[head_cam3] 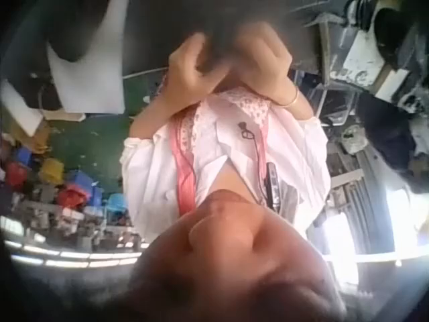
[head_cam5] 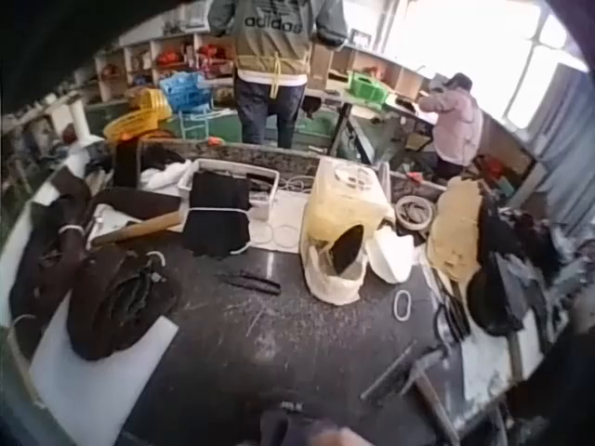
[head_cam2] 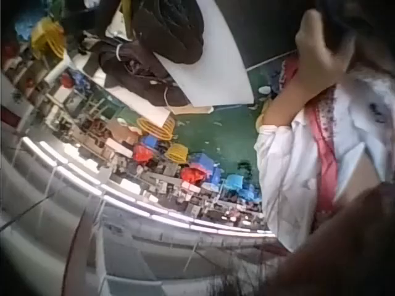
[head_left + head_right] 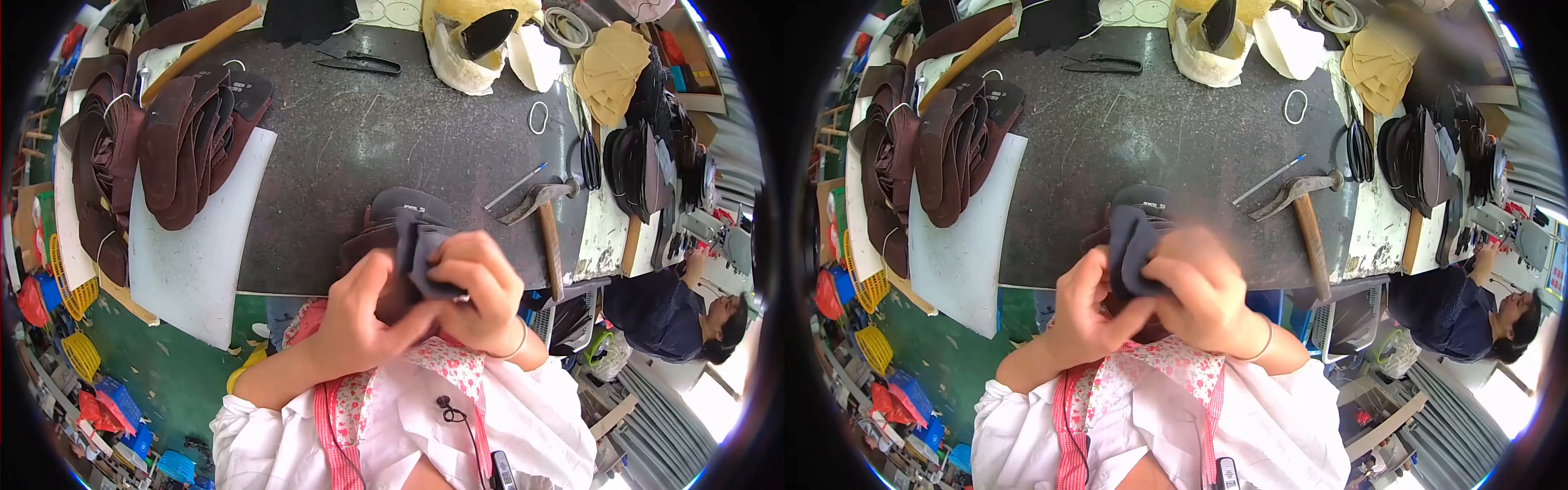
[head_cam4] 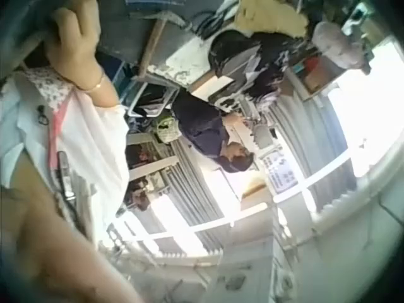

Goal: The person assembles leather shoe parts by sorting leather pieces and shoe soles, then using a hammer and punch tool to process them on a work surface.

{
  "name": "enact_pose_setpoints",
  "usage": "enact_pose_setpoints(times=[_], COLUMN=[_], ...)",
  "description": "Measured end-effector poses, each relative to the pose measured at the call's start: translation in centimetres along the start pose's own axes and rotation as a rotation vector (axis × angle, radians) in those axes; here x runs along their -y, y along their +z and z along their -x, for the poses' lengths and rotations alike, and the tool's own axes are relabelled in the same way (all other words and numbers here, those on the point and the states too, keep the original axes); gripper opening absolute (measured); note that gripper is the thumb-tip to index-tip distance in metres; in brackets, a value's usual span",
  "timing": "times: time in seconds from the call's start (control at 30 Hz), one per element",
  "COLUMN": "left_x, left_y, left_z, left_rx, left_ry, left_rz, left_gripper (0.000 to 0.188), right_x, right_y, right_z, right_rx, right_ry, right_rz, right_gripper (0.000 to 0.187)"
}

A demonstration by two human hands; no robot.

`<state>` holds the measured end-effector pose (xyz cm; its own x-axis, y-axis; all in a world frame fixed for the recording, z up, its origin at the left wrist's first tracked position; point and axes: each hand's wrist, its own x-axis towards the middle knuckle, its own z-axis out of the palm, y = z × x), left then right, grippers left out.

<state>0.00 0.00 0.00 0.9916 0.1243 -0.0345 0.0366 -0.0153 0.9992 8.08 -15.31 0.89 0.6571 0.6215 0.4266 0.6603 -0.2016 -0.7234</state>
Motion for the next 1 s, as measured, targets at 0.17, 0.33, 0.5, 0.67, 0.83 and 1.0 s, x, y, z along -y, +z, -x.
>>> enact_pose_setpoints(times=[0.17, 0.33, 0.5, 0.67, 0.83, 1.0], left_x=[-0.7, -1.6, 0.2, 0.8, 1.2, 3.5], left_y=[-1.6, -1.4, -1.4, -3.3, -2.9, -2.6], left_z=[1.9, 1.8, 2.4, 3.2, 4.0, 3.5], left_rx=[-0.213, 0.020, -0.031, -0.026, -0.300, -0.354], left_ry=[-0.195, 0.067, 0.153, -0.166, -0.340, -0.313], left_rz=[0.102, -0.216, 0.049, -0.031, 0.031, 0.028], left_gripper=[0.025, 0.013, 0.040, 0.025, 0.008, 0.009], right_x=[0.9, 3.2, 2.5, 2.0, 0.1, -0.9], right_y=[-1.6, -3.3, -1.9, -1.6, -0.1, 1.3], right_z=[1.8, 0.4, 0.8, 0.1, 0.0, 0.2], right_rx=[-0.294, 0.434, 0.238, 0.331, 0.277, 0.151], right_ry=[0.381, 0.535, 0.309, 0.408, 0.500, 0.468], right_rz=[-0.412, -0.351, -0.268, -0.478, -0.182, 0.036], right_gripper=[0.026, 0.045, 0.029, 0.019, 0.014, 0.017])
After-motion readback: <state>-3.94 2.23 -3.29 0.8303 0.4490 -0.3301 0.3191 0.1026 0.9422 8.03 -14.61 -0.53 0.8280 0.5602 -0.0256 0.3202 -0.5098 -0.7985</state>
